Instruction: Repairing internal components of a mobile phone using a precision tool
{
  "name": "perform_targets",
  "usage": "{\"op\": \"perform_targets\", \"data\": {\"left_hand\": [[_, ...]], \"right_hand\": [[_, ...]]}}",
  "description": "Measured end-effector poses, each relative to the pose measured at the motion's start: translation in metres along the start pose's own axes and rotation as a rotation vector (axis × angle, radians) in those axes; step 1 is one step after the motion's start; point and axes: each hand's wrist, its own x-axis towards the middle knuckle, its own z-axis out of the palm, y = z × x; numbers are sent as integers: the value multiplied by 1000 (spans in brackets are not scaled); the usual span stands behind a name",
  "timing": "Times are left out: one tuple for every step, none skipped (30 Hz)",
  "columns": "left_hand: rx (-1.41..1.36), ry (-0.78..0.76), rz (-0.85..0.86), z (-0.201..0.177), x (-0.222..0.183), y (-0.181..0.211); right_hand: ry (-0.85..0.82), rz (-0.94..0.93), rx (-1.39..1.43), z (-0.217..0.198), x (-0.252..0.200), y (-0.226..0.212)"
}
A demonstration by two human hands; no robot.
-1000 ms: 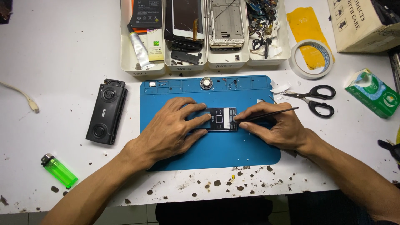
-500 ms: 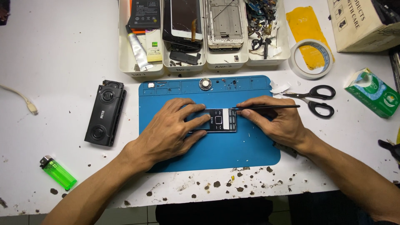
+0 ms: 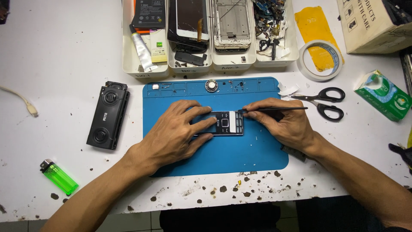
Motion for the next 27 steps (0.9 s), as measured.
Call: {"op": "perform_targets", "data": {"left_hand": [[0,-1,0,1,0,0],[7,2,-1,1,-1,0],[15,5,-3,1,-1,0],[14,5,-2,1,-1,0],[12,4,-1,1,-1,0],[10,4,0,1,-1,1],[11,4,0,1,-1,1],[7,6,-4,1,-1,1],[4,7,-9,1,-1,1],[3,6,-9,1,-1,1],[3,2,-10,0,-1,2],[6,0,-9,-1,0,1],[8,1,-7,-1,1,1],[7,-1,-9,0,0,1],[5,-2,-10,0,0,1],[6,-1,-11,0,0,1],[6,-3,-11,-1,0,1],[6,-8,-10,-1,0,2],[6,-9,-11,-1,0,1],[6,-7,-8,-1,0,1],[5,-5,-6,0,0,1],[6,-5,-5,0,0,1],[7,-4,-3,-1,0,1],[8,-4,-2,-1,0,1],[8,-4,-3,0,0,1],[6,-1,-3,0,-1,1],[3,2,-3,1,-1,1]], "right_hand": [[1,1,0,1,0,0],[8,3,0,2,0,0],[16,6,0,2,0,0],[17,6,0,3,-2,4],[12,20,18,3,-3,8],[6,33,37,4,-4,11],[6,33,37,4,-5,10],[6,39,39,4,-4,9],[7,46,40,4,-4,9],[7,47,41,3,-5,7],[20,68,72,3,-6,5],[33,85,101,1,-6,3],[35,82,101,-1,-6,1],[13,83,121,-2,-7,-1],[-9,84,142,-4,-8,-3],[-11,83,143,-5,-8,-3],[-61,52,121,-7,-8,-4],[-110,21,101,-9,-8,-4],[-111,22,102,-9,-8,-3],[-127,8,86,-9,-8,-2],[-144,-5,71,-9,-8,-2],[-143,-6,71,-9,-7,-3],[-154,-13,75,-10,-6,-4],[-165,-20,80,-10,-5,-6],[-165,-20,81,-10,-6,-4],[-166,-25,80,-10,-6,-2],[-167,-30,79,-10,-7,0]]}}
